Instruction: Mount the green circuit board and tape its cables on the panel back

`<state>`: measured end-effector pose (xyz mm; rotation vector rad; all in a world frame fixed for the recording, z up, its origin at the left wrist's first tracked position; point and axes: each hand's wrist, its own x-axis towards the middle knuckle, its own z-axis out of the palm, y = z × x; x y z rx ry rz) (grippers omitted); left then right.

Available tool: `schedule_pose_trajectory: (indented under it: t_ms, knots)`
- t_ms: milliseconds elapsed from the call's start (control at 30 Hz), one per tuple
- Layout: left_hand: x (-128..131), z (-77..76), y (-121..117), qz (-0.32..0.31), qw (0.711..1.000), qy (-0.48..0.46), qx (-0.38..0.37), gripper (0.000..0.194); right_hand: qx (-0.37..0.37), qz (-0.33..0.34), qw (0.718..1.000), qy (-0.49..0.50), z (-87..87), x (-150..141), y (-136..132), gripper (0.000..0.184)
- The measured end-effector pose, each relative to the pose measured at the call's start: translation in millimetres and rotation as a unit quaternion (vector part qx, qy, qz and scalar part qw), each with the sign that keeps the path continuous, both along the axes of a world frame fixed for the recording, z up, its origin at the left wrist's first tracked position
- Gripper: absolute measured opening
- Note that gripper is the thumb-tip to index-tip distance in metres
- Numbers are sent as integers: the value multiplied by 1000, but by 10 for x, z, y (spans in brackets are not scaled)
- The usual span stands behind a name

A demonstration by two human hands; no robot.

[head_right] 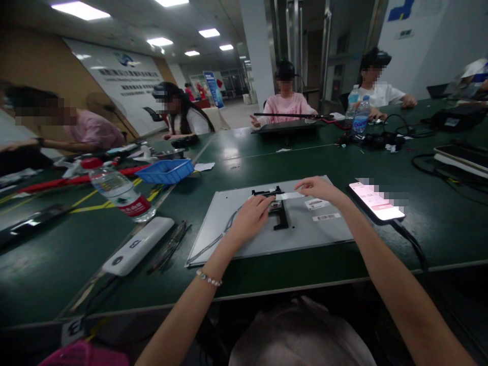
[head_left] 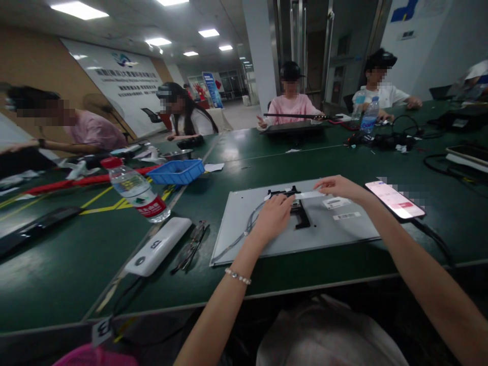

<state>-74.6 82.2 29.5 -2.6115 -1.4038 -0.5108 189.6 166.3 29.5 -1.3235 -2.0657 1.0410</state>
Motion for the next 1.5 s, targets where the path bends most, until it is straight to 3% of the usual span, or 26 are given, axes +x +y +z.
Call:
schedule_pose_trajectory:
  t_ms: [100,167,333,467,633,733,833,967,1167,1333,1500]
  knots:
    - [-146,-22,99,96,993,-54,49,36,40,-105,991,-68,-79,190,117,27]
    - [-239,-50,154,154,982,-82,68,33,69,-130,980,-133,-184,283,186,25]
    - [-310,-129,209,221,972,-84,20,28,173,-179,942,-225,-390,305,252,35]
    - [-271,-197,231,211,974,-74,-14,31,255,-143,936,-196,-349,113,237,40]
    - [-254,-242,241,195,977,-80,-34,35,288,13,949,-129,-198,-305,265,35]
    - [-237,-238,222,192,977,-77,-46,35,307,105,938,-120,-159,-565,350,33]
    - [-221,-227,206,192,978,-69,-51,34,298,144,933,-143,-178,-783,474,31]
    - [-219,-219,204,192,978,-63,-49,33,263,130,939,-179,-223,-988,584,24]
    - [-221,-200,188,193,979,-52,-43,33,246,71,947,-192,-175,-1084,523,24]
    - [-207,-173,171,198,978,-50,-51,33,279,-10,946,-166,-92,-870,509,29]
    - [-210,-165,179,196,978,-49,-54,31,246,-17,946,-211,-260,-612,516,29]
